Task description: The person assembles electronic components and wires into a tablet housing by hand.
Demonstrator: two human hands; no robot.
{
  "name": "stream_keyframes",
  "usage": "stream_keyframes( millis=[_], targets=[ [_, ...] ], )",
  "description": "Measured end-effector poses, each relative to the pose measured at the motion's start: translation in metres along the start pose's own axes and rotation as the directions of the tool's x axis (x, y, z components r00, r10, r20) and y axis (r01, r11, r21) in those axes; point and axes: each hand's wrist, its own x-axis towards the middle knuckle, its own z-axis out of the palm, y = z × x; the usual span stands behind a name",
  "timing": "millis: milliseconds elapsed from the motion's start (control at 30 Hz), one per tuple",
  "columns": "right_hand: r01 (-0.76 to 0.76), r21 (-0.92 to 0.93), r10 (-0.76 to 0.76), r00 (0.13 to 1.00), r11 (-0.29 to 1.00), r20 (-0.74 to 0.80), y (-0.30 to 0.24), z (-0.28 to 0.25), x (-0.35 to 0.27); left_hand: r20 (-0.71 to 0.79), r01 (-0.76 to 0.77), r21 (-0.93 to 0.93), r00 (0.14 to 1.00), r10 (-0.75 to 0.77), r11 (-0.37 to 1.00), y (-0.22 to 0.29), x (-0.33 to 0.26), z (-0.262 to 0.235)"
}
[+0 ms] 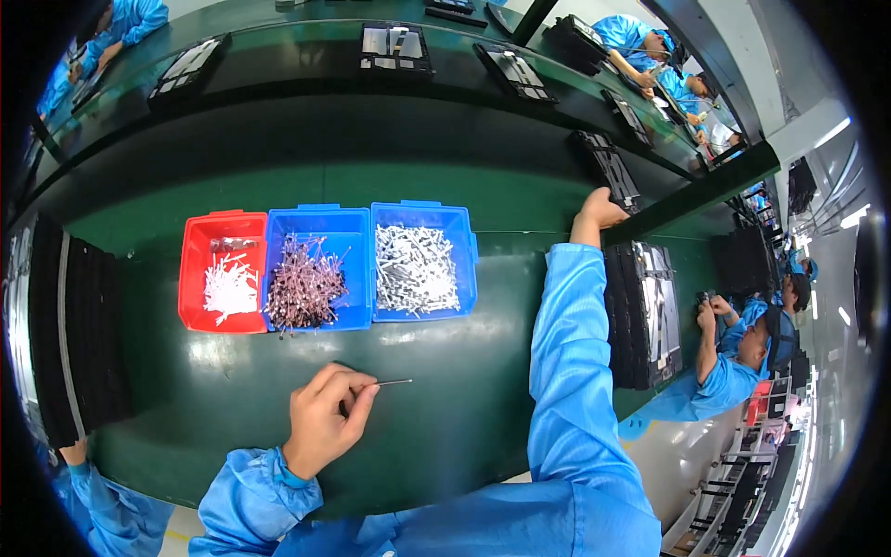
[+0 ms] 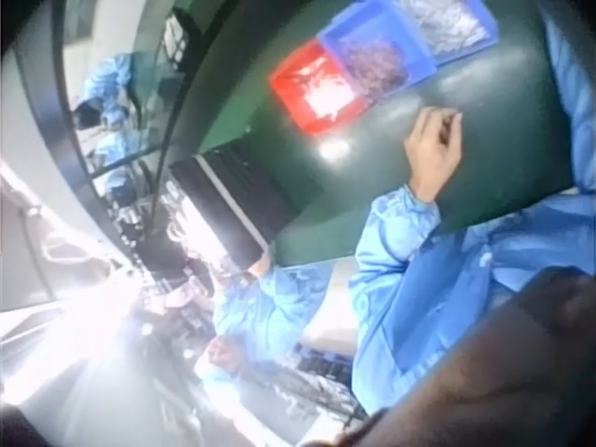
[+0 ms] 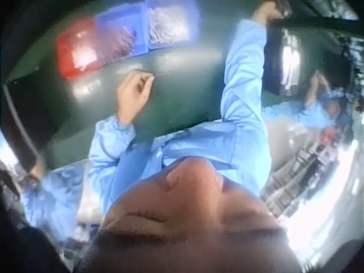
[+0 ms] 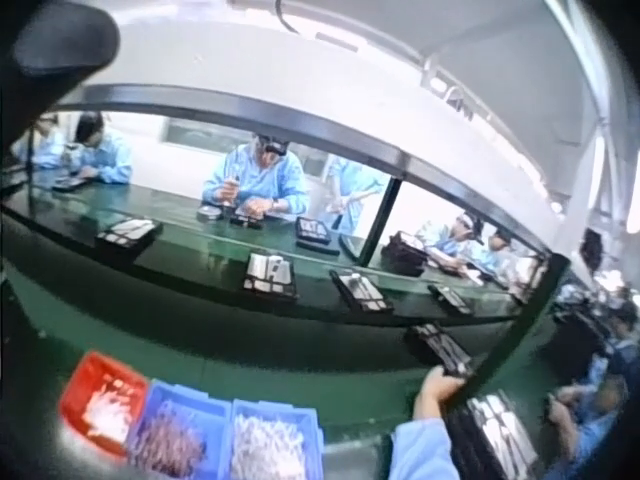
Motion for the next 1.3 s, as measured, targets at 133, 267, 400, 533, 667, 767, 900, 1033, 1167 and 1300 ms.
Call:
stream_keyframes(
  millis=[133,267,400,533,667,767,900,1033,1167,1300],
  targets=[
    [-0.114,0.015,0.113,0.992,0.993,0.048,-0.003,0.009,-0.01,-0.045,0.026,0.031,0.999,-0.024,0.999,0.002,0.0,0.0],
    [-0.226,0.242,0.232,0.973,0.944,0.002,0.001,0.011,0.019,-0.004,0.001,0.024,1.0,-0.001,1.0,0.001,-0.001,0.0],
    [-0.793,0.361,0.48,0.592,0.491,0.648,-0.057,-0.017,-0.034,-0.043,0.002,0.043,0.999,0.0,0.999,-0.001,-0.004,-0.001],
    [-0.923,0.036,0.401,0.2,0.382,0.894,-0.074,-0.039,-0.077,-0.052,-0.019,0.041,0.998,0.021,0.999,-0.002,-0.005,0.0],
    [-0.858,0.02,0.394,0.256,0.513,0.883,-0.137,-0.116,-0.151,-0.059,0.015,0.01,0.998,-0.014,1.0,-0.007,-0.007,0.001],
    [-0.747,0.044,0.336,0.35,0.663,0.874,-0.146,-0.179,-0.175,-0.053,0.022,-0.058,0.998,-0.026,0.998,-0.007,-0.005,-0.001],
    [-0.728,-0.017,0.315,0.276,0.686,0.908,-0.137,-0.275,-0.187,-0.09,0.052,-0.174,0.994,-0.069,0.983,-0.016,-0.014,-0.005],
    [-0.684,-0.184,0.366,0.13,0.706,0.922,-0.124,-0.402,-0.188,-0.127,0.092,-0.305,0.982,-0.136,0.948,-0.013,-0.021,-0.001],
    [-0.733,-0.435,0.49,-0.159,0.523,0.857,-0.106,-0.517,-0.198,-0.046,0.184,-0.459,0.972,-0.23,0.869,-0.001,-0.027,0.006],
    [-0.648,-0.697,0.49,-0.521,0.307,0.699,-0.115,-0.57,-0.184,0.076,0.212,-0.495,0.977,-0.201,0.843,0.014,-0.043,0.025]
  ],
)
